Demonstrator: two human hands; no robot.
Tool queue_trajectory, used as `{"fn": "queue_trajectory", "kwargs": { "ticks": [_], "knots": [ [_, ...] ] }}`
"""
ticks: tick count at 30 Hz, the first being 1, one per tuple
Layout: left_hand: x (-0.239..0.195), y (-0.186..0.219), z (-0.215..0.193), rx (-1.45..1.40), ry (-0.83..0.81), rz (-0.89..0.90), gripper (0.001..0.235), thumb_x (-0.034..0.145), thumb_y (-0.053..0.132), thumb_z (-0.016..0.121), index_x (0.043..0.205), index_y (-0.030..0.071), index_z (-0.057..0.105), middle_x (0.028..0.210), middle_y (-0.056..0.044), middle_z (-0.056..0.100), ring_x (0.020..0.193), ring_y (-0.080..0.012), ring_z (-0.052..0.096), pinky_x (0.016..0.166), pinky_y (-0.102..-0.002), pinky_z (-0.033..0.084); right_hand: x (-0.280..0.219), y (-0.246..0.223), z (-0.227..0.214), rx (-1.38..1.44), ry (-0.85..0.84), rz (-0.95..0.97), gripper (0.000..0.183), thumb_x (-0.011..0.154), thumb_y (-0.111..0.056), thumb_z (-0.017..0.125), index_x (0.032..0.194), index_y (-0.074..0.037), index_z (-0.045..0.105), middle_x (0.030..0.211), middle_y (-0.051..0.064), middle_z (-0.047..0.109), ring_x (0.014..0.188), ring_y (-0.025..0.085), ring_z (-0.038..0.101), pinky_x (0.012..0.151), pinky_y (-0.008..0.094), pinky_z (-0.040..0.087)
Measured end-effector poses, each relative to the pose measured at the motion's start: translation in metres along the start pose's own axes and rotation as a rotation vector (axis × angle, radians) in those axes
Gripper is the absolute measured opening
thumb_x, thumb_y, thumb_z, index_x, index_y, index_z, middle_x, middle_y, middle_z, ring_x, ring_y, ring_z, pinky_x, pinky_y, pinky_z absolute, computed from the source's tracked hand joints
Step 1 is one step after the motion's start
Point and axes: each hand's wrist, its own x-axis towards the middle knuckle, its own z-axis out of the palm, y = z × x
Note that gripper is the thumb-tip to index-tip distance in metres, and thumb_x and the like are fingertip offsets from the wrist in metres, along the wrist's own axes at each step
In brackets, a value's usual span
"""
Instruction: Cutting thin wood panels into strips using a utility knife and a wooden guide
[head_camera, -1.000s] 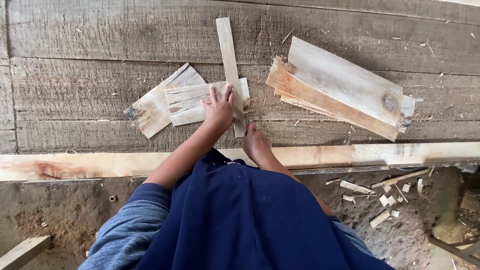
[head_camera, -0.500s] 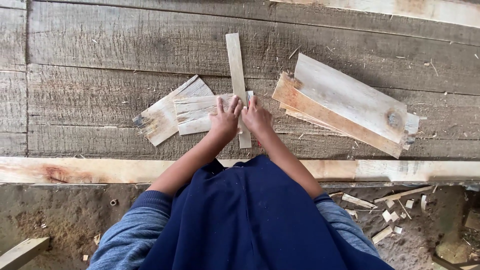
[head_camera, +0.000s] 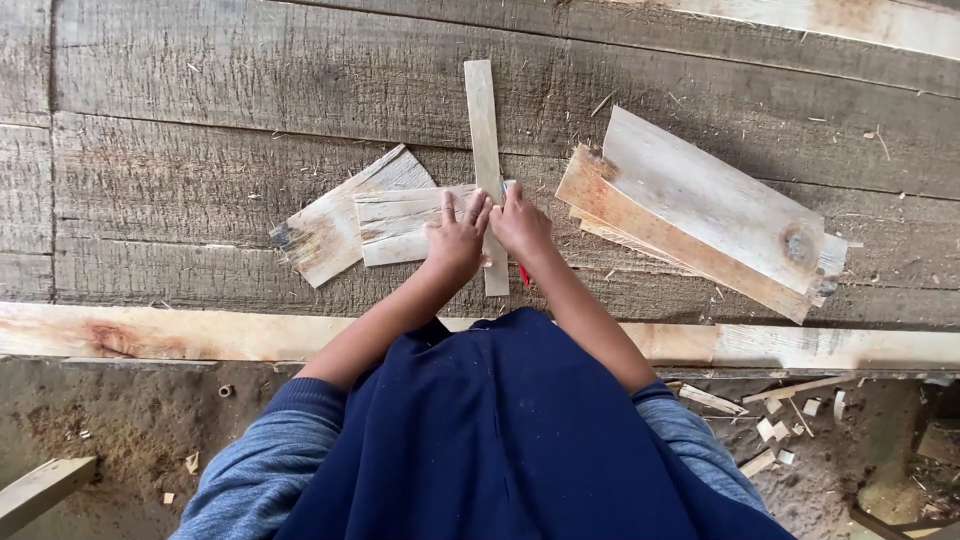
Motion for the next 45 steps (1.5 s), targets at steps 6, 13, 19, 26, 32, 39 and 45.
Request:
{"fn": "queue_trajectory", "kwargs": {
  "ticks": [6, 13, 19, 26, 32, 39, 45],
  "knots": [
    [0.002, -0.002, 0.003, -0.013, 0.017, 0.016, 0.102, 0.086, 0.042, 0.081, 0.164, 0.019, 0.021, 0.172, 0.001, 0.011, 0.150, -0.0538, 0.013, 0.090, -0.079, 0.047, -0.003, 0.007, 0.017, 0.053, 0.054, 0.049, 0.038, 0.098, -0.039, 0.038, 0.123, -0.011, 0.037, 0.103, 0.031, 0.071, 0.106, 0.052, 0.068, 0.093, 0.061, 0.051],
    [0.004, -0.002, 0.005, -0.004, -0.003, 0.014, 0.101, 0.087, 0.040, 0.080, 0.165, 0.019, 0.019, 0.172, 0.000, 0.009, 0.150, -0.0545, 0.011, 0.090, -0.080, 0.046, 0.017, 0.010, 0.019, -0.032, 0.043, 0.042, 0.038, 0.096, -0.040, 0.041, 0.121, -0.013, 0.038, 0.100, 0.027, 0.072, 0.103, 0.049, 0.070, 0.090, 0.059, 0.053],
    [0.002, -0.002, 0.003, -0.020, -0.011, 0.006, 0.101, 0.087, 0.041, 0.080, 0.164, 0.017, 0.019, 0.172, -0.001, 0.008, 0.151, -0.0538, 0.011, 0.091, -0.079, 0.046, 0.006, -0.003, -0.002, -0.062, -0.061, 0.027, 0.046, 0.094, -0.039, 0.038, 0.127, -0.007, 0.037, 0.111, 0.028, 0.069, 0.112, 0.050, 0.066, 0.098, 0.062, 0.049],
    [0.007, -0.005, 0.010, -0.011, -0.003, 0.004, 0.102, 0.086, 0.042, 0.081, 0.164, 0.017, 0.020, 0.172, 0.000, 0.008, 0.151, -0.0526, 0.012, 0.092, -0.078, 0.047, -0.022, -0.024, -0.021, -0.021, -0.084, 0.054, 0.051, 0.097, -0.040, 0.034, 0.131, -0.001, 0.038, 0.119, 0.032, 0.064, 0.118, 0.053, 0.062, 0.103, 0.063, 0.046],
    [0.024, -0.012, 0.035, 0.001, 0.047, 0.006, 0.106, 0.082, 0.044, 0.084, 0.164, 0.018, 0.021, 0.172, 0.000, 0.010, 0.150, -0.0536, 0.015, 0.090, -0.079, 0.047, -0.032, -0.015, -0.012, 0.000, -0.145, 0.066, 0.054, 0.097, -0.037, 0.031, 0.135, 0.000, 0.035, 0.120, 0.032, 0.065, 0.119, 0.052, 0.062, 0.103, 0.061, 0.046],
    [0.013, -0.003, 0.029, -0.019, 0.063, -0.003, 0.104, 0.082, 0.040, 0.084, 0.163, 0.017, 0.023, 0.171, -0.002, 0.014, 0.149, -0.0544, 0.014, 0.090, -0.080, 0.046, -0.052, 0.010, 0.013, 0.014, -0.149, 0.046, 0.055, 0.098, -0.030, 0.039, 0.138, 0.007, 0.034, 0.114, 0.038, 0.065, 0.116, 0.056, 0.062, 0.100, 0.063, 0.047],
    [-0.001, 0.004, 0.009, -0.035, 0.024, -0.015, 0.105, 0.083, 0.038, 0.083, 0.164, 0.015, 0.022, 0.172, -0.003, 0.012, 0.149, -0.0564, 0.010, 0.091, -0.082, 0.043, -0.072, 0.023, 0.037, -0.054, -0.097, 0.013, 0.059, 0.101, -0.036, 0.039, 0.142, 0.007, 0.031, 0.109, 0.036, 0.067, 0.113, 0.054, 0.065, 0.099, 0.062, 0.048]
  ]
}}
